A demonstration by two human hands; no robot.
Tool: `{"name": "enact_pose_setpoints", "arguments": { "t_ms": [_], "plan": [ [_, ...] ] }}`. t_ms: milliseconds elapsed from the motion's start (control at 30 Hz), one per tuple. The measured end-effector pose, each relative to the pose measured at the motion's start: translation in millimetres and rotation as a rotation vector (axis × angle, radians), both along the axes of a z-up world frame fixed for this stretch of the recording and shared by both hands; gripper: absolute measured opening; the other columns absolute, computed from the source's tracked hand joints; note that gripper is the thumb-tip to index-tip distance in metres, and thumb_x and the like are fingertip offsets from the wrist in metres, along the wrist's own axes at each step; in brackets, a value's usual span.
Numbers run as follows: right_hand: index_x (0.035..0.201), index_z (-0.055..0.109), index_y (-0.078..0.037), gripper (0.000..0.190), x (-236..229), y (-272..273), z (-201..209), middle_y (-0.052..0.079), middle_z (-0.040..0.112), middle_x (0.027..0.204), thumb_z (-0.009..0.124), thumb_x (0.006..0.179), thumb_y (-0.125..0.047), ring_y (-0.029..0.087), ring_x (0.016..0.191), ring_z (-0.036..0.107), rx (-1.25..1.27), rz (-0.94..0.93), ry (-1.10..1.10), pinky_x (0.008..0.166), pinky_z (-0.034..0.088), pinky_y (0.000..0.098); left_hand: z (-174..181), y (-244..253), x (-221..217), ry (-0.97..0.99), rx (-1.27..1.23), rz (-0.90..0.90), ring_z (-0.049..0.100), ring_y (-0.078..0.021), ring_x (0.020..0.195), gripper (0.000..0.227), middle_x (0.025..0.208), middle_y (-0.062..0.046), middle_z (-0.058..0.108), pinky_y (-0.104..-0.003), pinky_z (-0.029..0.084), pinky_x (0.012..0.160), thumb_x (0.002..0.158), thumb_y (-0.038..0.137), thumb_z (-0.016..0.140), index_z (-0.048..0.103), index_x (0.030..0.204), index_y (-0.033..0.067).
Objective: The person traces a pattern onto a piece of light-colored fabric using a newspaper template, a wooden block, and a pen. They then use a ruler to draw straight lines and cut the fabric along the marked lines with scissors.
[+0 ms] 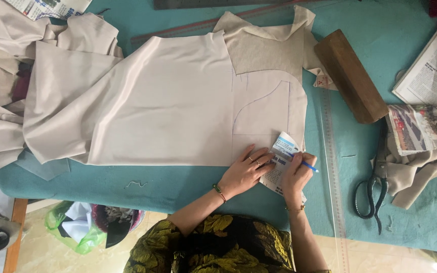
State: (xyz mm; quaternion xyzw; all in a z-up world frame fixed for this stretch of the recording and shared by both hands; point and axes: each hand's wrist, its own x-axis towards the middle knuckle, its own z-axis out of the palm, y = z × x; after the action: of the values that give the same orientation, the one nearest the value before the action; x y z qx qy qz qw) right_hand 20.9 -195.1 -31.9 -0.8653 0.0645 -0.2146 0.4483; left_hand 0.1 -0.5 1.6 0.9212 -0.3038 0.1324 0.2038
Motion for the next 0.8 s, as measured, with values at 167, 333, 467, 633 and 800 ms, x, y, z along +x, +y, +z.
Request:
{"name": "enact_pose_setpoints", "arguments": {
  "t_ms": [167,333,467,633,800],
  "plan": [
    [0.106,0.052,-0.009,0.010,-3.9,-5.0,-9.8,0.009,0.062,0.079,0.047,0.114,-0.011,0.024,0.063,0.057,-0.035,0.005,-0.029,0.059,0.040,0.0335,-2.5,-1.1,-1.6,0.023,0.000,-0.005,0.046,-0.0251,0.144,0.061,0.146,-0.004,0.054,-0.055,0.031,0.123,0.072,0.015,0.084,0.061,0.128,0.0231],
    [0.102,0.055,-0.006,0.011,-2.8,2.0,2.7,0.013,0.063,0.078,0.051,0.112,-0.010,0.034,0.068,0.062,-0.084,0.164,-0.016,0.060,0.044,0.0372,2.0,0.0,-2.1,0.067,-0.008,0.001,0.047,-0.0253,0.143,0.058,0.145,-0.004,0.055,-0.056,0.031,0.122,0.072,0.014,0.084,0.063,0.126,0.0219],
    [0.100,0.057,-0.007,0.014,-1.1,5.4,8.1,0.014,0.065,0.076,0.055,0.111,-0.015,0.040,0.069,0.065,-0.107,0.232,0.041,0.060,0.046,0.0415,8.1,2.9,0.2,0.096,0.021,-0.022,0.047,-0.0255,0.143,0.058,0.141,-0.006,0.056,-0.056,0.030,0.123,0.067,0.018,0.089,0.066,0.120,0.0211],
    [0.102,0.056,-0.008,0.012,0.2,3.3,2.8,0.012,0.066,0.080,0.055,0.112,-0.016,0.036,0.071,0.067,-0.059,0.193,0.026,0.062,0.047,0.0403,4.2,1.8,-0.5,0.074,0.011,-0.013,0.047,-0.0251,0.143,0.060,0.142,-0.007,0.054,-0.056,0.030,0.123,0.067,0.018,0.089,0.065,0.122,0.0213],
    [0.102,0.056,-0.011,0.013,0.5,-1.5,-7.3,0.007,0.069,0.077,0.052,0.112,-0.018,0.029,0.069,0.068,-0.012,0.180,0.050,0.062,0.048,0.0372,1.2,1.2,-0.4,0.019,-0.006,0.004,0.047,-0.0252,0.143,0.060,0.142,-0.007,0.052,-0.056,0.030,0.123,0.067,0.018,0.088,0.064,0.122,0.0207]
  ]
}}
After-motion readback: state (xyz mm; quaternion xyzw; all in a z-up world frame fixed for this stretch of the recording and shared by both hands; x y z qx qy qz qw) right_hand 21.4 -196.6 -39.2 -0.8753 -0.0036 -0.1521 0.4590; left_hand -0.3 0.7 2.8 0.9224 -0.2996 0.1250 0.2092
